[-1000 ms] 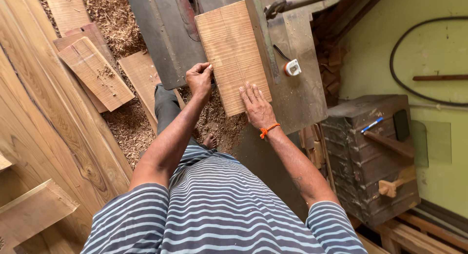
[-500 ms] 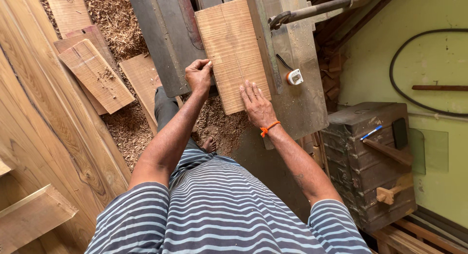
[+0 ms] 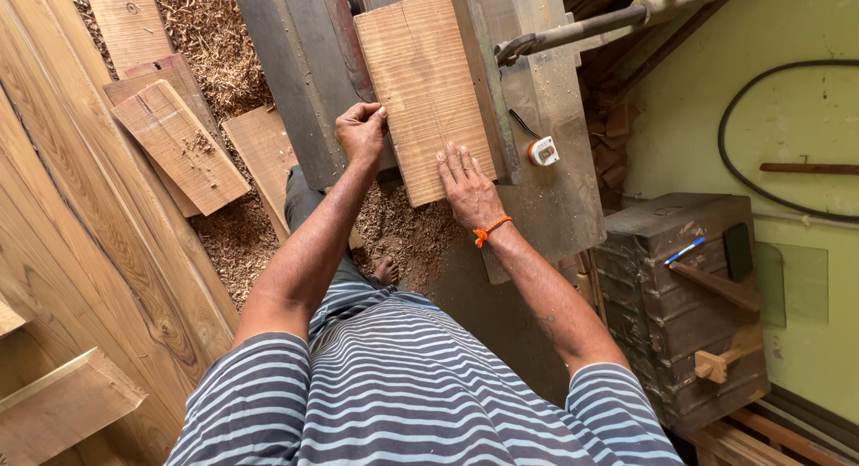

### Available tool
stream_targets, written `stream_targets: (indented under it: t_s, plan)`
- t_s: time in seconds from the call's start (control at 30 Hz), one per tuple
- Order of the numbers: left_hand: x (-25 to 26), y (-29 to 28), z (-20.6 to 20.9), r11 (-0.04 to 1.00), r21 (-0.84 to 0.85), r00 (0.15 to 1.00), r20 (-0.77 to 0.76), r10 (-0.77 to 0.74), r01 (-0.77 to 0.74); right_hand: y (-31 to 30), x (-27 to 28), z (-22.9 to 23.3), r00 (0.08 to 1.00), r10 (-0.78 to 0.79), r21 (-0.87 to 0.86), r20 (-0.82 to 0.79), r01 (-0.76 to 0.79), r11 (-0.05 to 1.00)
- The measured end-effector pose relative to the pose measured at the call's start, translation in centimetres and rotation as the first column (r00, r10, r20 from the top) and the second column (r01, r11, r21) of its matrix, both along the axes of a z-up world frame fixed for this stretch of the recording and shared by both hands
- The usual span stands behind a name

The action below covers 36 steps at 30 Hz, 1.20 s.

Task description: The person uses a table saw to cut multiple wooden planks into smaller pieces. They feed the wood through the saw blade, measure the cut pieces with a tape measure, and stack the finished pieces on the floor.

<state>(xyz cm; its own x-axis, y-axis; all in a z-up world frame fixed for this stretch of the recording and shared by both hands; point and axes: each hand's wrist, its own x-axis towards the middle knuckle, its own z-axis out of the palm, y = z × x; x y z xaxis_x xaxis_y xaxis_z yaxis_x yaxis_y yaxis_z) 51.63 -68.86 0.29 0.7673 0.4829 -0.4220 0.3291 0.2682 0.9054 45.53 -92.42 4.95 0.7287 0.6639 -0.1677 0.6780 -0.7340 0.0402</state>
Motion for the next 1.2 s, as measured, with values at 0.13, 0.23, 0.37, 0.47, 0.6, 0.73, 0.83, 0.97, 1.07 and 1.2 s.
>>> stream_targets:
  t_s: [0.13, 0.23, 0.37, 0.47, 0.6, 0.73, 0.83, 0.97, 1.07, 1.2]
  plan:
    - [0.8, 0.3, -0.1, 1.000, -0.010, 1.000, 0.002, 0.009, -0.009, 0.5, 0.8, 0.3, 1.000, 0.000, -0.011, -0.016, 0.000, 1.000]
    - [1.2, 0.7, -0.2, 1.000, -0.013, 1.000, 0.003, 0.010, -0.010, 0.9, 1.4, 0.2, 1.000, 0.016, -0.010, 0.015, -0.015, 1.000]
    - [2.1, 1.0, -0.3, 1.000, -0.025, 0.999, 0.041, 0.011, -0.010, 1.2, 2.3, 0.0, 1.000, 0.002, 0.000, -0.002, -0.002, 1.000]
    - [2.9, 1.4, -0.5, 1.000, 0.001, 1.000, 0.001, 0.007, -0.007, 1.4, 3.0, -0.3, 0.999, -0.005, 0.021, -0.039, 0.006, 1.000]
    - [4.0, 1.8, -1.1, 0.999, 0.036, 1.000, 0.011, 0.011, -0.011, 1.7, 4.2, -0.8, 0.998, 0.042, 0.000, 0.039, -0.042, 0.999]
    - [5.0, 2.3, -1.9, 0.999, 0.042, 0.999, 0.030, 0.014, -0.016, 2.1, 5.3, -1.0, 1.000, 0.021, -0.018, -0.013, -0.021, 1.000]
    - [5.6, 2.7, -2.2, 0.998, 0.069, 0.999, 0.033, 0.007, -0.010, 2.6, 5.8, -0.6, 0.999, 0.024, -0.052, -0.029, -0.026, 0.998]
    - [6.2, 2.9, -2.0, 0.997, 0.080, 1.000, 0.024, 0.009, -0.011, 3.3, 6.6, 0.3, 0.998, 0.037, -0.089, -0.042, -0.041, 0.995]
    - [6.6, 3.2, -1.5, 0.997, 0.068, 1.000, 0.005, 0.020, -0.020, 3.9, 7.1, 1.1, 0.996, 0.024, -0.069, -0.084, -0.030, 0.997]
    - [7.2, 3.5, -0.8, 0.995, 0.090, 0.999, 0.009, 0.034, -0.034, 4.6, 8.0, 1.8, 0.995, 0.033, -0.096, -0.098, -0.043, 0.994]
